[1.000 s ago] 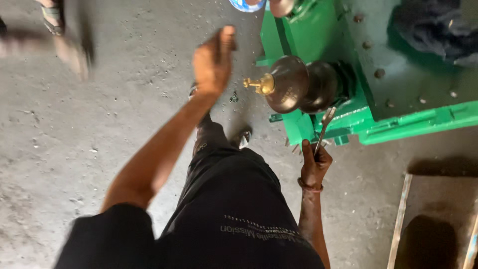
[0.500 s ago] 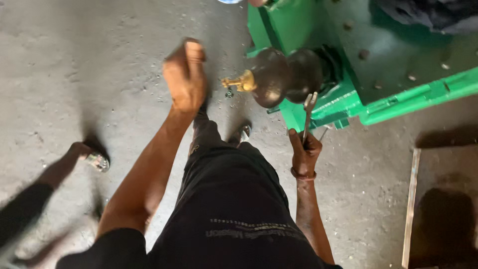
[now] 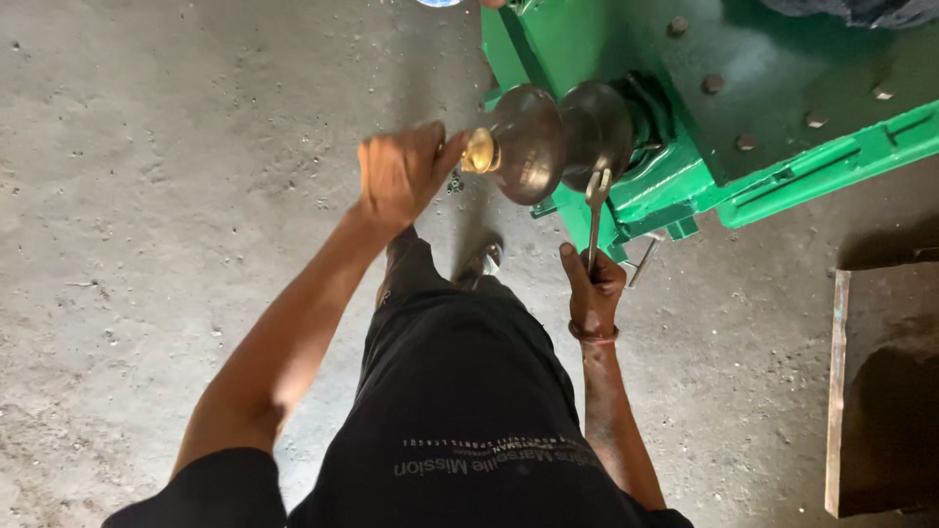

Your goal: The person uses a wrench to tighten bolts on a green metal assembly with brown insulators. They move between multiple bolt locations, repositioning the wrench and applying torque to secure the fasteners.

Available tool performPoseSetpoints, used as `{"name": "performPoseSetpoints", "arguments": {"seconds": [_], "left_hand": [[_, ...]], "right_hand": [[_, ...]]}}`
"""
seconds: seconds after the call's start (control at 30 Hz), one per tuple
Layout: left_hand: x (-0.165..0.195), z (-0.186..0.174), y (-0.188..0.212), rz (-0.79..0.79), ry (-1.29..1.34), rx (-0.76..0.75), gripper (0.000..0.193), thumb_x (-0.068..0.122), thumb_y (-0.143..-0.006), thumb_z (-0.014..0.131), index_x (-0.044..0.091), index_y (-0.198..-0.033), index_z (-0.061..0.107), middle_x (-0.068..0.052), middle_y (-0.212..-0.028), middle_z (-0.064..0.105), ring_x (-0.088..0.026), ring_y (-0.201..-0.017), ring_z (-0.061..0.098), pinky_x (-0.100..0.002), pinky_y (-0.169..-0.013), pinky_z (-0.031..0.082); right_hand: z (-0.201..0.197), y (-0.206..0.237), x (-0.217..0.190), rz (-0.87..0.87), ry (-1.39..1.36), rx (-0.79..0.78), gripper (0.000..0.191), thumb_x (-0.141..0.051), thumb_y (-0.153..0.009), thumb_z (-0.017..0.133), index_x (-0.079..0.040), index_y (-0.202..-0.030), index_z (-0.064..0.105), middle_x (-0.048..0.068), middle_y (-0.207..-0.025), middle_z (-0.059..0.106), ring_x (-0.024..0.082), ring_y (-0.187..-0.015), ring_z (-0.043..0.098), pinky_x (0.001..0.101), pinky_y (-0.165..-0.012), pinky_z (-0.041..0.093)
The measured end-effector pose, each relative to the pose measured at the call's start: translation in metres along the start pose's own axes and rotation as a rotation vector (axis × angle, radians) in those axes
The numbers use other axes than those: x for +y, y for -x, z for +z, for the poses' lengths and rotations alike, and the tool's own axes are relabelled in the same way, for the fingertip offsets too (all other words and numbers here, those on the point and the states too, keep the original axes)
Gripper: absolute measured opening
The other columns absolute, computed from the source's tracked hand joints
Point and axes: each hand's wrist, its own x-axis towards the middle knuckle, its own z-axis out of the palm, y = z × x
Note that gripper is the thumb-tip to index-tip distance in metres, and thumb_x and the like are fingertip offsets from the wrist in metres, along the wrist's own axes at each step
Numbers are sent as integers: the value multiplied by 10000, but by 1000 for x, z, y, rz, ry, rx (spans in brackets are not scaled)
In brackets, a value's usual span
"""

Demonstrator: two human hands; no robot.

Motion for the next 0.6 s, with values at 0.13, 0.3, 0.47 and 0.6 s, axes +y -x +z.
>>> {"name": "performPoseSetpoints", "arguments": {"seconds": [0.13,0.3,0.47,0.6], "left_hand": [[12,1,-4,-144,29,19,410,330,-1030,683,82,-706,637,-144,-578,586,-314,-447,579,-419,-419,421],[9,-27,-2,16,-51,-97,428,368,-1028,673,52,-749,603,-132,-623,608,-331,-513,593,-418,-439,422],[-2,-24,0,78,-93,-278,393,376,-1111,578,71,-867,609,-85,-636,643,-271,-509,630,-409,-463,444],[-11,-14,3,-690,519,-568,583,554,-1146,485,62,-855,601,-61,-607,557,-217,-562,497,-396,-496,366]], "right_hand": [[-5,9,-3,-41,54,15,462,-116,-967,763,-128,-641,435,-110,-619,346,28,-592,250,295,-538,183],[-12,15,3,6,109,89,509,-126,-975,768,-126,-638,386,-109,-630,326,29,-606,245,295,-531,191],[-4,2,11,-21,-19,68,523,-111,-973,773,-128,-631,377,-108,-619,314,32,-595,218,298,-540,168],[4,-9,2,-55,11,-37,516,-114,-976,762,-138,-637,372,-111,-621,306,32,-593,221,297,-540,167]]}}
